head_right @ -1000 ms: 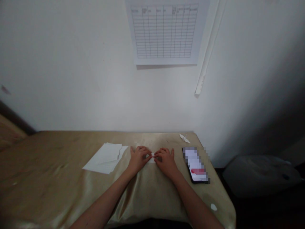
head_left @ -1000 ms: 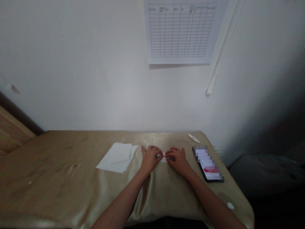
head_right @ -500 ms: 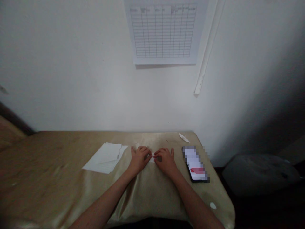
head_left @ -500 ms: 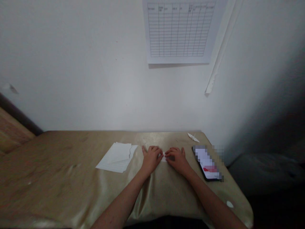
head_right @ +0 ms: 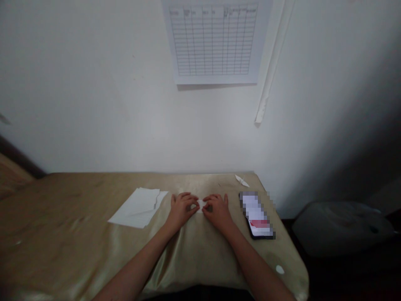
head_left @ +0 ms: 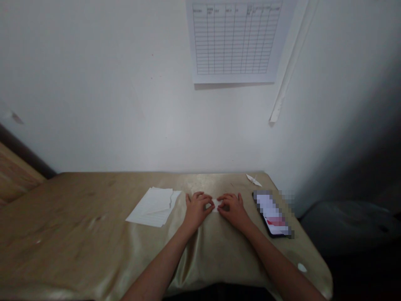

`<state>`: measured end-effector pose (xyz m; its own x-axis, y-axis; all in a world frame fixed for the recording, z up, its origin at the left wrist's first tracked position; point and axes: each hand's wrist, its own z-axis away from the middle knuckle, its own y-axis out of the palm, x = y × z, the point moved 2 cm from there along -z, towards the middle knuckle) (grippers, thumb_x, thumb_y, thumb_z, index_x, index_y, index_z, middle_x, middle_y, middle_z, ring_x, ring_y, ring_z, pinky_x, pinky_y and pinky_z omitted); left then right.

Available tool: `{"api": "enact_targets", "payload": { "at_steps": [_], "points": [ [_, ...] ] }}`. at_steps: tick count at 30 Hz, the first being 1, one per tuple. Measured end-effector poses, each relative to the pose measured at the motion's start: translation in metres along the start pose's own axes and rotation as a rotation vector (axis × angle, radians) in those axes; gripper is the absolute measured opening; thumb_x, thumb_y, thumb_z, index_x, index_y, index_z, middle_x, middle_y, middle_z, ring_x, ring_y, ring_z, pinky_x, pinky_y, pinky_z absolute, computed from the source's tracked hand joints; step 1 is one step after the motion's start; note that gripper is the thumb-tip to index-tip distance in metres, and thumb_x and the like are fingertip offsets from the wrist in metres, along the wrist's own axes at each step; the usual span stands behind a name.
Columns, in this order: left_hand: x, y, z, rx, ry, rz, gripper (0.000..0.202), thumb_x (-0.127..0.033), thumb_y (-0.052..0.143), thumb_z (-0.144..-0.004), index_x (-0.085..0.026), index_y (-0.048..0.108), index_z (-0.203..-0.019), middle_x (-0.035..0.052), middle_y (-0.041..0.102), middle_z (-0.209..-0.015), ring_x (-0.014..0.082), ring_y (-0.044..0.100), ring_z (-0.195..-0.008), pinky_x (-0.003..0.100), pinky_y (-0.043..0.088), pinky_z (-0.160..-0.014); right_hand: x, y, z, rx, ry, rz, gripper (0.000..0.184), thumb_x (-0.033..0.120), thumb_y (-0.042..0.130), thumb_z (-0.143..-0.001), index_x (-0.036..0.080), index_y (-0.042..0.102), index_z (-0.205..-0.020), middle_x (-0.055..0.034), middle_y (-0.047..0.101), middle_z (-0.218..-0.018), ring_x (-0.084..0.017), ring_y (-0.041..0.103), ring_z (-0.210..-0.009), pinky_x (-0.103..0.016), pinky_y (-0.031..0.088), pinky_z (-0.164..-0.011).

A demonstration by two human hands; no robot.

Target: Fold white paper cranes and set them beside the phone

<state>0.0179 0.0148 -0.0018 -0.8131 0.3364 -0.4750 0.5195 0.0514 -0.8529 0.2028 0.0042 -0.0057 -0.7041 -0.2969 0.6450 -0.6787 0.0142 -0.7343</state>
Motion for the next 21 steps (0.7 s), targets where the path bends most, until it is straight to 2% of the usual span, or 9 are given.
{"api": "enact_targets", "payload": {
  "at_steps": [7,13,17,21],
  "points": [
    [0.001,-0.0013,-0.0007,-0.014,-0.022,-0.021,0.007,-0.037,0.072,-0.087,-0.036,0.079,-0.087,-0.0033,0.075,-0.123,0.0318,0.049,-0.133,0.073,0.006,-0.116,-0.0003,-0.0061,0.0017,0.035,-0.036,0.008,0.013,0.026,0.061,-0.089,0.026,0.073,-0.086,-0.0024,0.072,-0.123,-0.026,0.052,-0.13,-0.064,0.005,-0.119],
    [0.0005,-0.0021,-0.0002,-0.006,-0.016,-0.054,0.012,-0.037,0.069,-0.09,-0.038,0.08,-0.097,-0.0017,0.074,-0.126,0.0318,0.048,-0.135,0.071,0.007,-0.117,-0.0061,-0.0079,0.0011,0.073,-0.115,0.005,0.017,0.021,0.058,-0.089,0.025,0.073,-0.094,-0.0049,0.07,-0.128,-0.026,0.046,-0.137,-0.06,0.011,-0.12],
    [0.0027,-0.0011,-0.003,-0.005,0.04,-0.053,0.014,-0.036,0.068,-0.091,-0.036,0.079,-0.101,-0.0006,0.075,-0.123,0.03,0.048,-0.134,0.065,0.012,-0.119,-0.0082,-0.0076,-0.0012,0.046,-0.129,0.026,0.017,0.023,0.058,-0.092,0.026,0.074,-0.097,-0.0041,0.073,-0.118,-0.024,0.052,-0.13,-0.056,0.014,-0.119],
    [0.0035,-0.0011,-0.0057,-0.001,0.03,-0.038,0.013,-0.033,0.069,-0.09,-0.034,0.077,-0.101,-0.0017,0.075,-0.122,0.0283,0.049,-0.132,0.06,0.017,-0.118,-0.0085,-0.0058,-0.0039,0.02,-0.134,0.054,0.016,0.024,0.059,-0.094,0.026,0.075,-0.098,-0.003,0.074,-0.109,-0.023,0.055,-0.12,-0.05,0.02,-0.117]
  ]
}}
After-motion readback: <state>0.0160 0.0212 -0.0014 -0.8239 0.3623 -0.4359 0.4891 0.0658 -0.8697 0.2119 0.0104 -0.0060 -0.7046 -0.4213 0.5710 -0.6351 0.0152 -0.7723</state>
